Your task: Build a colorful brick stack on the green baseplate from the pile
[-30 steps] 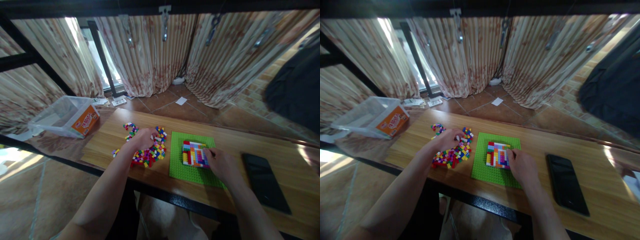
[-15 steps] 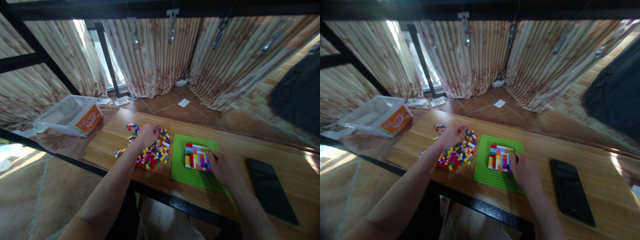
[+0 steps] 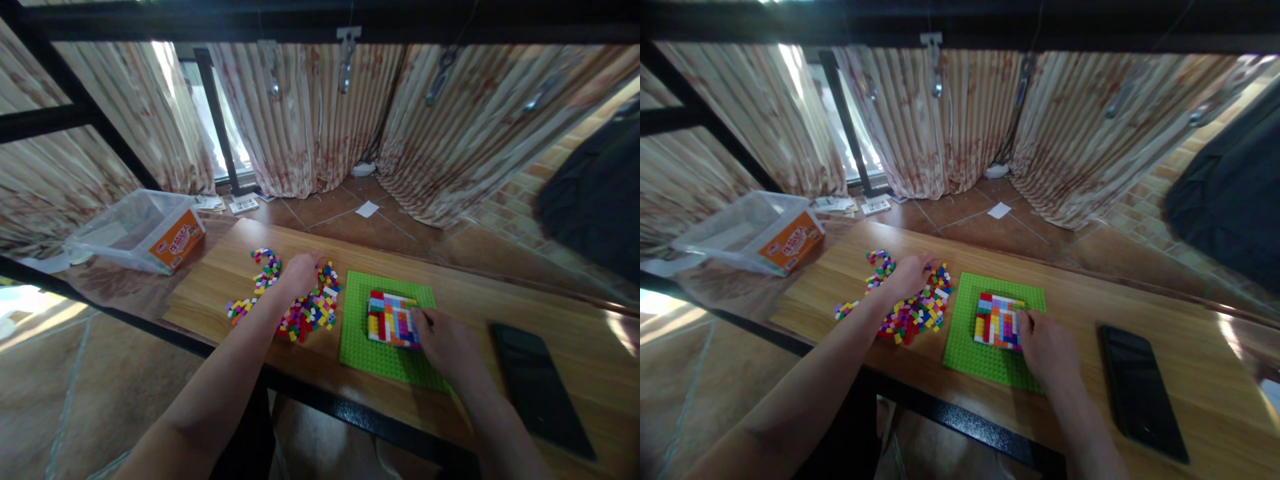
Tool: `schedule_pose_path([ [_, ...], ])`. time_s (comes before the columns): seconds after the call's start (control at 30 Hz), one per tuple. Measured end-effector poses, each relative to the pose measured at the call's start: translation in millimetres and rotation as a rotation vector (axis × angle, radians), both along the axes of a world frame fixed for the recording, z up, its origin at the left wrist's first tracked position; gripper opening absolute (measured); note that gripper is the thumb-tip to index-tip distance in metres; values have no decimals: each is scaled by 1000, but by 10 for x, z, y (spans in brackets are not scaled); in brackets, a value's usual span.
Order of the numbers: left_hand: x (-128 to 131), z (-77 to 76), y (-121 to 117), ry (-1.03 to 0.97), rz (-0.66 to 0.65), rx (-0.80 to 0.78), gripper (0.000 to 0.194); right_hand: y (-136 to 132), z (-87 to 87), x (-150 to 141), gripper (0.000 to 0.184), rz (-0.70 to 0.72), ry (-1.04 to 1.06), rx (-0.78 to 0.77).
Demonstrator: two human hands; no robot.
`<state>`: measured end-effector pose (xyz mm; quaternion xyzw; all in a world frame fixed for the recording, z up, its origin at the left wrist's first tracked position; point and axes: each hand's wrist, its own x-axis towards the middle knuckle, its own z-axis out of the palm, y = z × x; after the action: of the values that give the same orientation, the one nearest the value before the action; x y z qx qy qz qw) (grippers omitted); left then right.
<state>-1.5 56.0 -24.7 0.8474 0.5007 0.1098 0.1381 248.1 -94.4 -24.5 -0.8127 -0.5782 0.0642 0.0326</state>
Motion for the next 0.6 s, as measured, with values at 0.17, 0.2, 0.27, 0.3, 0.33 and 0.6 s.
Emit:
schedule_pose_path([
  [0.17,-56,53,-39,-21,-13,-49,52,1,-2,-5,46,-1,-22,1],
  [0.2,-57,62,-52,-25,-14,-56,53,3,4,-10,46,-1,-21,1],
  [0.27,-50,78,-78,-25,-9,-62,53,8,22,-24,47,-6,-12,1],
  [0.3,-43,86,-91,-18,-5,-60,52,10,32,-31,46,-13,-9,0],
  [0.33,-35,93,-103,-4,-3,-55,51,13,42,-37,46,-19,-5,-4],
  [0.6,-18,88,-125,37,-70,-25,47,22,56,-35,46,-21,24,-12],
])
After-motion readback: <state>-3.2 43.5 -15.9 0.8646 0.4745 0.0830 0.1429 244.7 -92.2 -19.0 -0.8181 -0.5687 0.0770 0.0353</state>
